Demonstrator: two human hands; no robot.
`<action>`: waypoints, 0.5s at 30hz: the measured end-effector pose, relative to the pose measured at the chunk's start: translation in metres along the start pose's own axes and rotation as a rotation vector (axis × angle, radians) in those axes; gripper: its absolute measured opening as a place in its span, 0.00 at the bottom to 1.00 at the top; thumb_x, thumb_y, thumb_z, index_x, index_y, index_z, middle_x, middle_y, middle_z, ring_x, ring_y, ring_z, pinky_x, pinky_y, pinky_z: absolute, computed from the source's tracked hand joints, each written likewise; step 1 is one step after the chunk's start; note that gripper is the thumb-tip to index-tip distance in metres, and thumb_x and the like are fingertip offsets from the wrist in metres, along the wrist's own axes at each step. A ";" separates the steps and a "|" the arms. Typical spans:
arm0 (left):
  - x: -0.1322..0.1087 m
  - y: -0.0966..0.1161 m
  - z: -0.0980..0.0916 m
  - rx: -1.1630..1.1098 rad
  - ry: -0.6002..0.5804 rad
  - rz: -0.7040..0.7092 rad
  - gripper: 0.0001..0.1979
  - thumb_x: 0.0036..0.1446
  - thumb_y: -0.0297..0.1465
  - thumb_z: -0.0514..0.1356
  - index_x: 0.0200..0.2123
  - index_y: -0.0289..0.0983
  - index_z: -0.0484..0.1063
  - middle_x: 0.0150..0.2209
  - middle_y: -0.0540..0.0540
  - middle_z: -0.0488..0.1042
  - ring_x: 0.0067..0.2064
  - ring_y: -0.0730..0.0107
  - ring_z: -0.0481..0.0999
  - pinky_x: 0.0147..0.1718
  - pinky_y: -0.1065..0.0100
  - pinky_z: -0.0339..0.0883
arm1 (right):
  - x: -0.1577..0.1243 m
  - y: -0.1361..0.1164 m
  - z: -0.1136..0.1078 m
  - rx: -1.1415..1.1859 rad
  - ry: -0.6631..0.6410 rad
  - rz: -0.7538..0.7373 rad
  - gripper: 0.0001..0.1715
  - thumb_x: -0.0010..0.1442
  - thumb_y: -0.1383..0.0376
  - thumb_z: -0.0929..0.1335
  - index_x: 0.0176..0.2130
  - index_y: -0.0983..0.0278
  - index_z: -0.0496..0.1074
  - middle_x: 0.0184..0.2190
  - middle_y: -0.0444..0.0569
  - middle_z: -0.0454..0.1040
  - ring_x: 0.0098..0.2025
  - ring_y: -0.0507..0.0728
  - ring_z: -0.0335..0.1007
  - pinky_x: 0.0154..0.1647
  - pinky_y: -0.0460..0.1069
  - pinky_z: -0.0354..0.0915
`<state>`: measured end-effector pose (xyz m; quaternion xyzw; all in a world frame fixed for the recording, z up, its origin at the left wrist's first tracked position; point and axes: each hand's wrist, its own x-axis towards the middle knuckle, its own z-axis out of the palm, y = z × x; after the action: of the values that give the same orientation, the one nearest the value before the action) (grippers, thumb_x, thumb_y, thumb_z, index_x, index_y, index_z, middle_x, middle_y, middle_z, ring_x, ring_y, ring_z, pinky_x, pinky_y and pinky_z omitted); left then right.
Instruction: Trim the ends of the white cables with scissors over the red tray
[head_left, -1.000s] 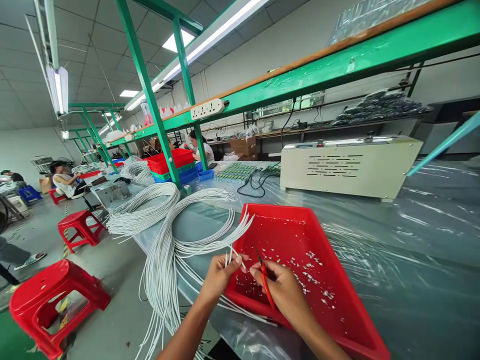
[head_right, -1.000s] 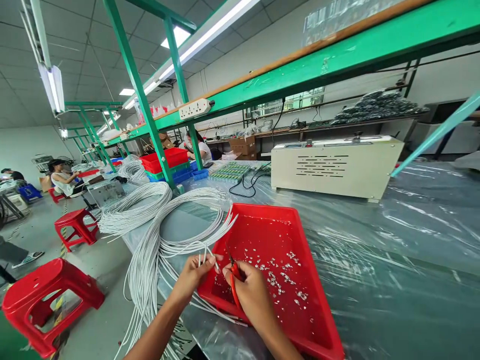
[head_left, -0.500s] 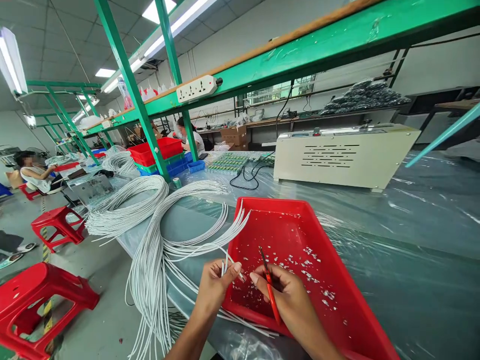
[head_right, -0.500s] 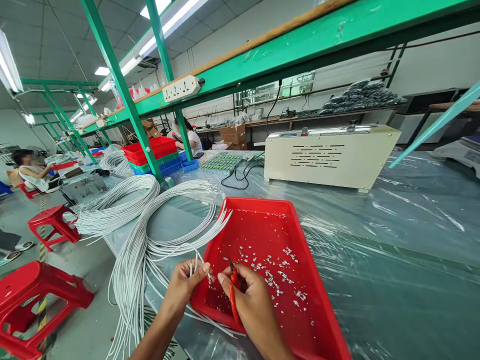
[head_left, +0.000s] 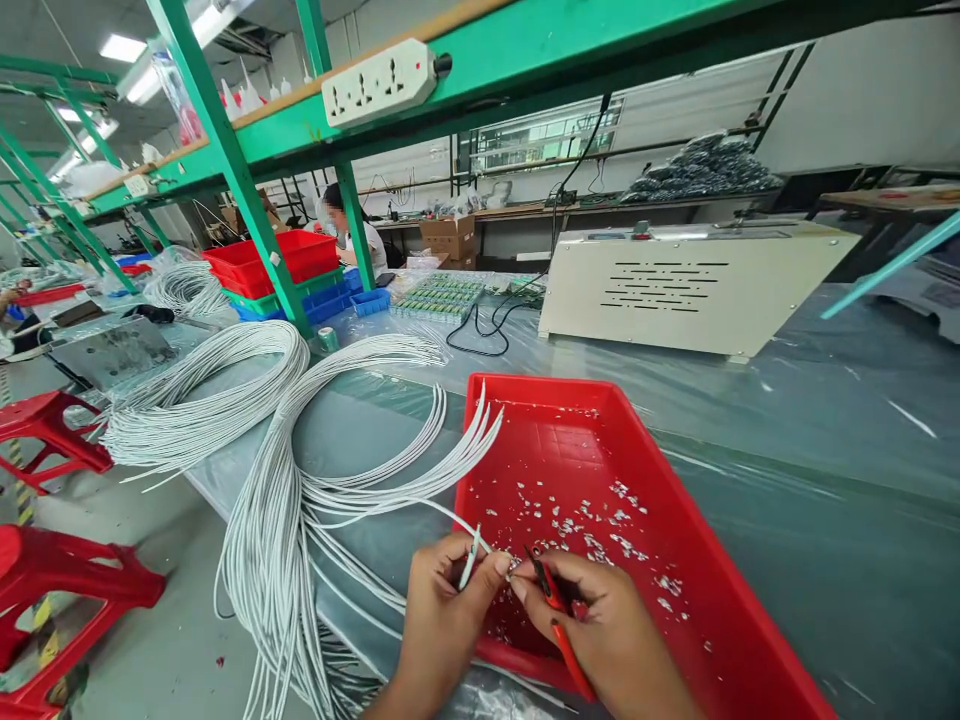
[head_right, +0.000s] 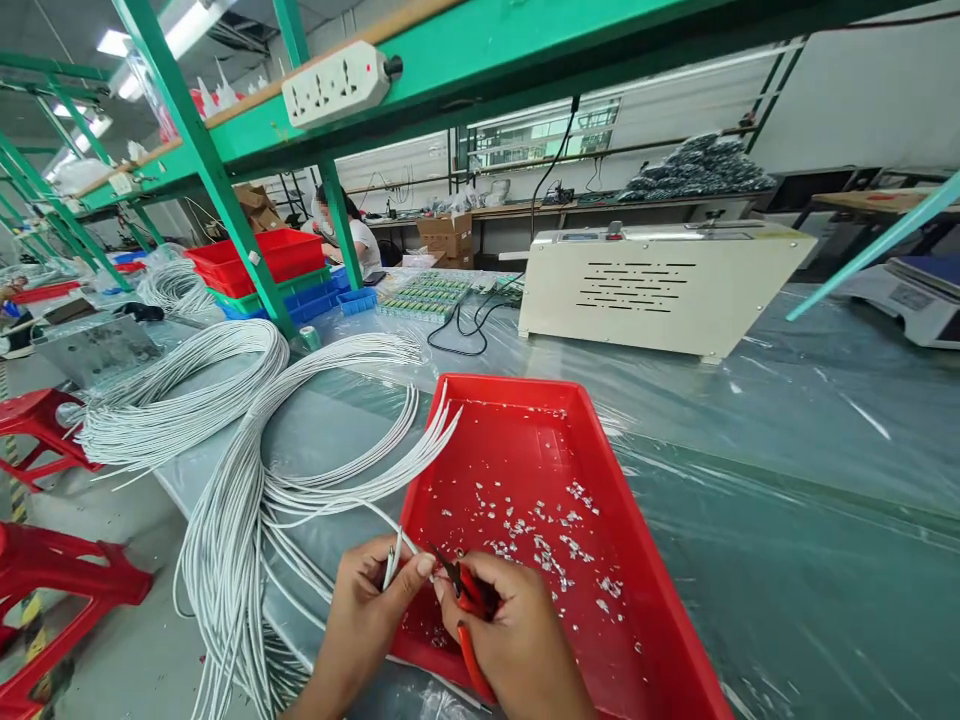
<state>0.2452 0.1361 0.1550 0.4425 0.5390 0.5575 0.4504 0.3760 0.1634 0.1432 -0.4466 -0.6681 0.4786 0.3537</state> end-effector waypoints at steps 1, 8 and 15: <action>0.000 0.000 0.000 -0.010 -0.012 0.011 0.13 0.50 0.35 0.62 0.20 0.33 0.72 0.19 0.49 0.70 0.24 0.72 0.65 0.26 0.73 0.59 | 0.000 0.000 0.001 -0.040 0.021 -0.022 0.15 0.51 0.58 0.63 0.19 0.63 0.64 0.17 0.43 0.63 0.21 0.53 0.57 0.20 0.46 0.56; -0.002 -0.002 0.000 -0.013 -0.026 0.059 0.11 0.54 0.30 0.58 0.22 0.33 0.73 0.20 0.51 0.69 0.26 0.72 0.66 0.27 0.74 0.60 | -0.005 -0.002 0.007 -0.227 0.120 -0.114 0.09 0.44 0.68 0.61 0.18 0.61 0.54 0.15 0.39 0.56 0.20 0.51 0.51 0.20 0.45 0.49; -0.003 0.002 -0.001 -0.075 -0.107 0.058 0.14 0.56 0.34 0.57 0.20 0.33 0.68 0.19 0.53 0.64 0.24 0.75 0.60 0.25 0.74 0.56 | -0.006 0.000 0.008 -0.305 0.149 -0.185 0.06 0.45 0.68 0.61 0.20 0.61 0.57 0.17 0.40 0.59 0.20 0.52 0.53 0.21 0.45 0.51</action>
<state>0.2445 0.1331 0.1572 0.4700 0.4795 0.5658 0.4785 0.3707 0.1548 0.1407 -0.4657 -0.7432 0.3029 0.3728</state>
